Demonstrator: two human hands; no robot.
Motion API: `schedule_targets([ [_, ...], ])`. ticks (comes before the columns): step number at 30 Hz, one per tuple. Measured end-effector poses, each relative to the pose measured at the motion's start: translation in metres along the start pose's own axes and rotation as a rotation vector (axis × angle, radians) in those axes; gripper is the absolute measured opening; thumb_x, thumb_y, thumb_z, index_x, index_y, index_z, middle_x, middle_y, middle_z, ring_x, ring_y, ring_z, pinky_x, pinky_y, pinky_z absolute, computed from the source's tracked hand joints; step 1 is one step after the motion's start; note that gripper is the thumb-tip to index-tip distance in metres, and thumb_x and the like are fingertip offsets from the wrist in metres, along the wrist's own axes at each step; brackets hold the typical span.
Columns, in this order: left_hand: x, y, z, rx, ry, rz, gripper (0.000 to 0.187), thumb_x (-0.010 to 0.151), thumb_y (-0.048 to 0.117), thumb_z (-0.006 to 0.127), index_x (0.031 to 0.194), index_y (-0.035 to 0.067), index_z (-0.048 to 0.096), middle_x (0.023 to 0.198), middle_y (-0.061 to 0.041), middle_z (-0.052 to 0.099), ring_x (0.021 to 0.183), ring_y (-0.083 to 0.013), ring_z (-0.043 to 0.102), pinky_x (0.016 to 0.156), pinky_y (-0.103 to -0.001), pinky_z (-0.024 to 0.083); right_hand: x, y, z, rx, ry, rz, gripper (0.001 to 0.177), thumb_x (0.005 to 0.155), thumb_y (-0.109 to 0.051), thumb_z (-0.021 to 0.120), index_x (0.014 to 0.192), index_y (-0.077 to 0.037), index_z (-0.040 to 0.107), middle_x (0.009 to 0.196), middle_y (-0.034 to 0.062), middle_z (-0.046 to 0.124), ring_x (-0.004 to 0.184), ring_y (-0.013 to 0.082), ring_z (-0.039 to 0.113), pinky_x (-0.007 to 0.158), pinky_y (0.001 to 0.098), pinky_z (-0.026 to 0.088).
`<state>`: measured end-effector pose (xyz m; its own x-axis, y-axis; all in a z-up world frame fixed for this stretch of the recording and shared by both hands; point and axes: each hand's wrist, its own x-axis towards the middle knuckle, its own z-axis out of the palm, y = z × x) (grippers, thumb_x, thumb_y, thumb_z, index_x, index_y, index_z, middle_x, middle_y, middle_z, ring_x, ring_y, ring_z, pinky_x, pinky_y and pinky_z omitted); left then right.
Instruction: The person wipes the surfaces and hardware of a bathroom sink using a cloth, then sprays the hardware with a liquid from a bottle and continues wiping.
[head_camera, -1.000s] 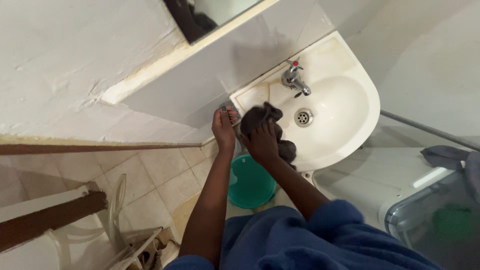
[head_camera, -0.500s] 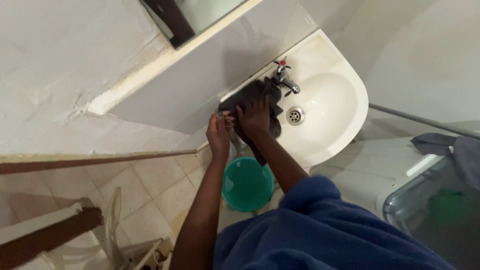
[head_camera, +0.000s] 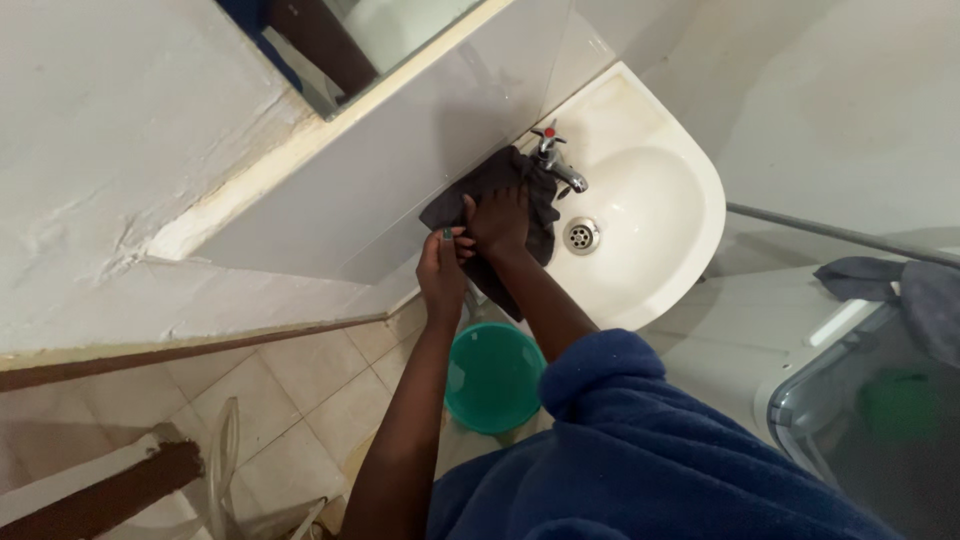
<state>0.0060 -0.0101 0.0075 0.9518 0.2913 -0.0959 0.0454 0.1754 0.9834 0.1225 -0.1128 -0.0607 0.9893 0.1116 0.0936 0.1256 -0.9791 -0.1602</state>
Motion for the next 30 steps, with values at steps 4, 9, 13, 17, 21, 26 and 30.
schedule_targets([
  [4,-0.02,-0.012,-0.003,-0.137,-0.024,-0.001,0.035,0.112,0.027,0.044,0.119,-0.001,0.065,0.098,-0.006,0.07,0.088,-0.0122,0.063,0.082,-0.03,0.053,-0.019,0.003,0.009,-0.017,-0.112,0.011,0.067,0.108,-0.052,0.035,0.117,0.005,0.07,0.125,0.0267,0.065,0.128,0.0424,0.052,0.12,0.0551,0.025],
  [9,-0.025,-0.003,-0.003,-0.014,-0.025,-0.024,0.036,0.112,0.028,0.044,0.117,0.001,0.066,0.098,-0.005,0.071,0.087,-0.0119,0.064,0.08,-0.03,0.054,-0.066,0.009,-0.006,0.048,0.231,-0.015,0.058,0.101,-0.048,0.05,0.114,0.006,0.07,0.119,0.0281,0.066,0.121,0.0446,0.054,0.118,0.0563,0.027],
  [13,-0.016,0.008,0.001,0.025,-0.019,-0.025,0.036,0.112,0.028,0.044,0.117,0.002,0.067,0.096,-0.005,0.072,0.086,-0.0125,0.065,0.08,-0.03,0.055,-0.05,0.013,-0.019,0.079,0.202,-0.077,0.059,0.103,-0.05,0.052,0.109,0.006,0.069,0.114,0.0276,0.066,0.117,0.0451,0.056,0.116,0.057,0.03],
  [17,-0.014,0.007,0.004,0.047,-0.033,0.014,0.036,0.111,0.029,0.043,0.118,0.002,0.067,0.098,-0.005,0.073,0.088,-0.0122,0.066,0.083,-0.029,0.054,-0.017,0.008,-0.016,0.107,0.107,-0.027,0.063,0.104,-0.053,0.051,0.105,0.008,0.069,0.11,0.0294,0.065,0.114,0.044,0.057,0.111,0.0571,0.033],
  [21,-0.015,-0.015,0.006,-0.085,-0.03,-0.001,0.035,0.112,0.028,0.044,0.118,0.001,0.066,0.097,-0.006,0.071,0.087,-0.0132,0.065,0.082,-0.03,0.054,-0.039,0.025,-0.018,0.087,0.209,-0.181,0.066,0.104,-0.056,0.048,0.111,0.006,0.07,0.114,0.0273,0.066,0.116,0.0431,0.056,0.116,0.0555,0.03],
  [26,-0.011,-0.019,-0.001,-0.076,-0.038,0.018,0.034,0.11,0.029,0.047,0.117,0.002,0.066,0.097,-0.007,0.072,0.084,-0.0134,0.064,0.078,-0.029,0.052,-0.017,0.011,-0.013,0.037,-0.095,-0.041,0.069,0.104,-0.058,0.042,0.114,0.005,0.07,0.122,0.0266,0.065,0.127,0.0404,0.052,0.119,0.0579,0.023],
  [30,-0.013,-0.001,-0.006,-0.033,0.007,-0.034,0.037,0.112,0.032,0.044,0.116,0.003,0.065,0.096,-0.007,0.072,0.084,-0.0125,0.064,0.078,-0.029,0.052,-0.013,0.002,0.008,-0.02,0.089,0.033,0.058,0.105,-0.047,0.044,0.122,0.002,0.069,0.129,0.0234,0.065,0.132,0.0393,0.051,0.12,0.0602,0.02],
])
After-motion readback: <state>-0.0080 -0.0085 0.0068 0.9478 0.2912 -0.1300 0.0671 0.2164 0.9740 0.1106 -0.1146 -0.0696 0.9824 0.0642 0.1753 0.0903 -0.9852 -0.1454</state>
